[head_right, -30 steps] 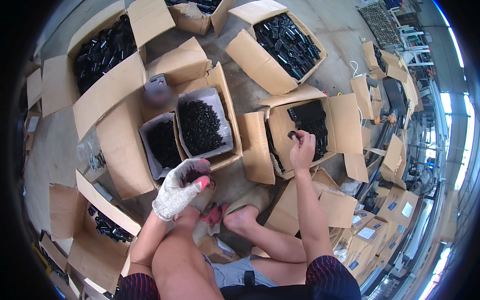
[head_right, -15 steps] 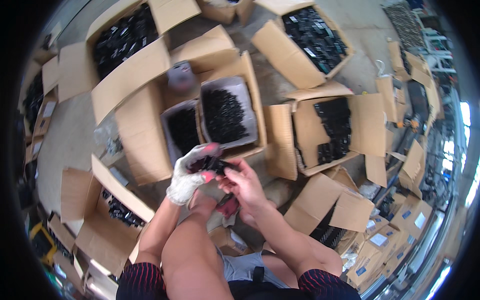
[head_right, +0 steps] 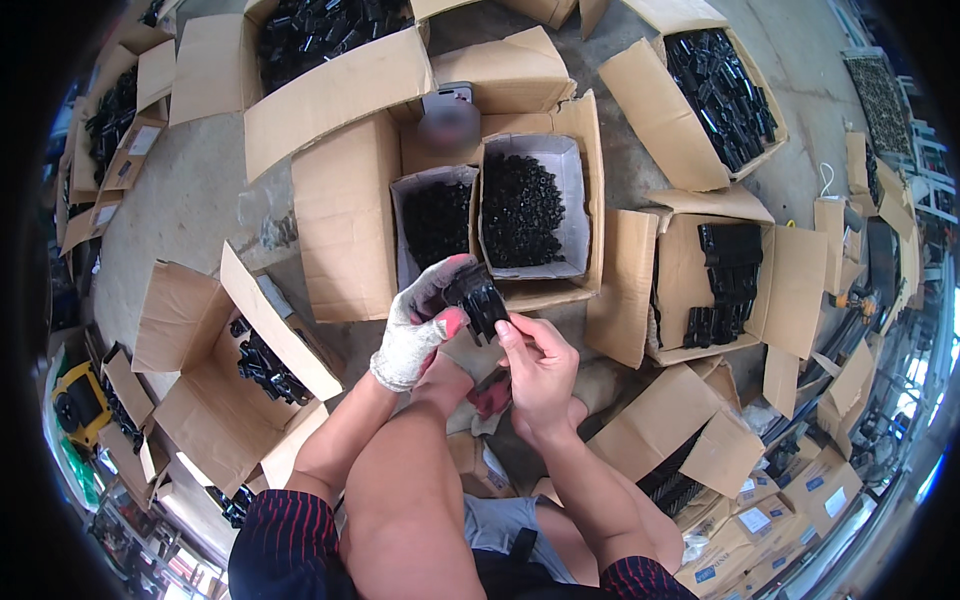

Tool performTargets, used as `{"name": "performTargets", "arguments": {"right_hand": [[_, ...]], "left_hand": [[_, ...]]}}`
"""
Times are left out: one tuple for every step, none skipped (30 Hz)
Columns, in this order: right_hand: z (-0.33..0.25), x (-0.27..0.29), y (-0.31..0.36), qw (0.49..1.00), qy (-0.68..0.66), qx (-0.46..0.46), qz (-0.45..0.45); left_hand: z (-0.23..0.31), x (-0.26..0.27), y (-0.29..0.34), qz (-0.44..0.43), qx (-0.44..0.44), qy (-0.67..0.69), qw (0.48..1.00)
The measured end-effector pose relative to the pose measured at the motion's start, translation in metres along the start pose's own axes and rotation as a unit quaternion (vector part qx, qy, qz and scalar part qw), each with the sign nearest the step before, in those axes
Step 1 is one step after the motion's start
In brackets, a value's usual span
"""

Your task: The person assembles small black metal components by picking a circular clip from a container and fitting it onto a larger black metal bracket.

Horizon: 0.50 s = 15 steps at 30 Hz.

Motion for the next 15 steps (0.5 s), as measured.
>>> {"name": "performTargets", "arguments": {"right_hand": [[-0.002,-0.001,0.000,1.000,0.012,0.009,-0.001],[-0.005,-0.003,0.000,1.000,-0.001,0.021,0.020],[-0.008,-0.006,0.000,0.999,-0.014,0.033,0.040],[-0.010,-0.006,-0.002,0.997,-0.026,0.047,0.061],[-0.011,-0.006,-0.005,0.995,-0.028,0.069,0.062],[-0.010,-0.005,-0.008,0.993,-0.030,0.091,0.063],[-0.009,-0.004,-0.010,0.991,-0.031,0.113,0.065],[-0.007,-0.002,-0.012,0.993,-0.020,0.105,0.053],[-0.008,-0.002,-0.014,0.987,0.019,0.153,0.040],[-0.010,-0.004,-0.016,0.978,0.059,0.200,0.026],[-0.013,-0.006,-0.017,0.964,0.098,0.246,0.012],[-0.017,-0.008,-0.015,0.959,0.119,0.257,0.010],[-0.025,-0.013,-0.014,0.943,0.165,0.290,0.004],[-0.032,-0.018,-0.013,0.923,0.210,0.323,-0.003],[-0.035,-0.022,-0.011,0.900,0.254,0.354,-0.010]], "left_hand": [[0.003,0.000,0.001,0.015,-0.002,-0.022,1.000],[-0.003,0.001,0.000,0.049,-0.044,-0.039,0.997],[-0.004,0.001,0.001,0.060,-0.022,-0.020,0.998],[-0.002,-0.001,0.001,0.068,0.000,-0.002,0.998],[-0.001,-0.001,0.000,0.077,0.021,0.017,0.997],[-0.007,0.003,-0.002,0.065,0.056,0.037,0.996],[-0.008,0.005,-0.005,0.053,0.093,0.058,0.993],[-0.008,0.005,-0.005,0.042,0.116,0.099,0.987],[-0.007,0.003,-0.004,0.030,0.140,0.141,0.980],[-0.003,0.000,-0.004,0.025,0.143,0.154,0.977],[-0.004,-0.001,-0.004,0.023,0.141,0.149,0.979],[-0.005,-0.001,-0.003,0.021,0.138,0.144,0.980],[-0.005,0.000,-0.003,0.020,0.134,0.137,0.981],[-0.006,0.002,-0.003,0.029,0.138,0.134,0.981],[-0.009,0.004,-0.003,0.039,0.141,0.130,0.981]]}}
Point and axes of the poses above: each hand's wrist, its own y-axis away from the middle knuckle, its own x-axis out of the back of the hand, z = x × y, the point moved 3 cm from there along -y, towards the middle knuckle, and after that the axes turned 8 degrees about -y, right-handed, at the moved point
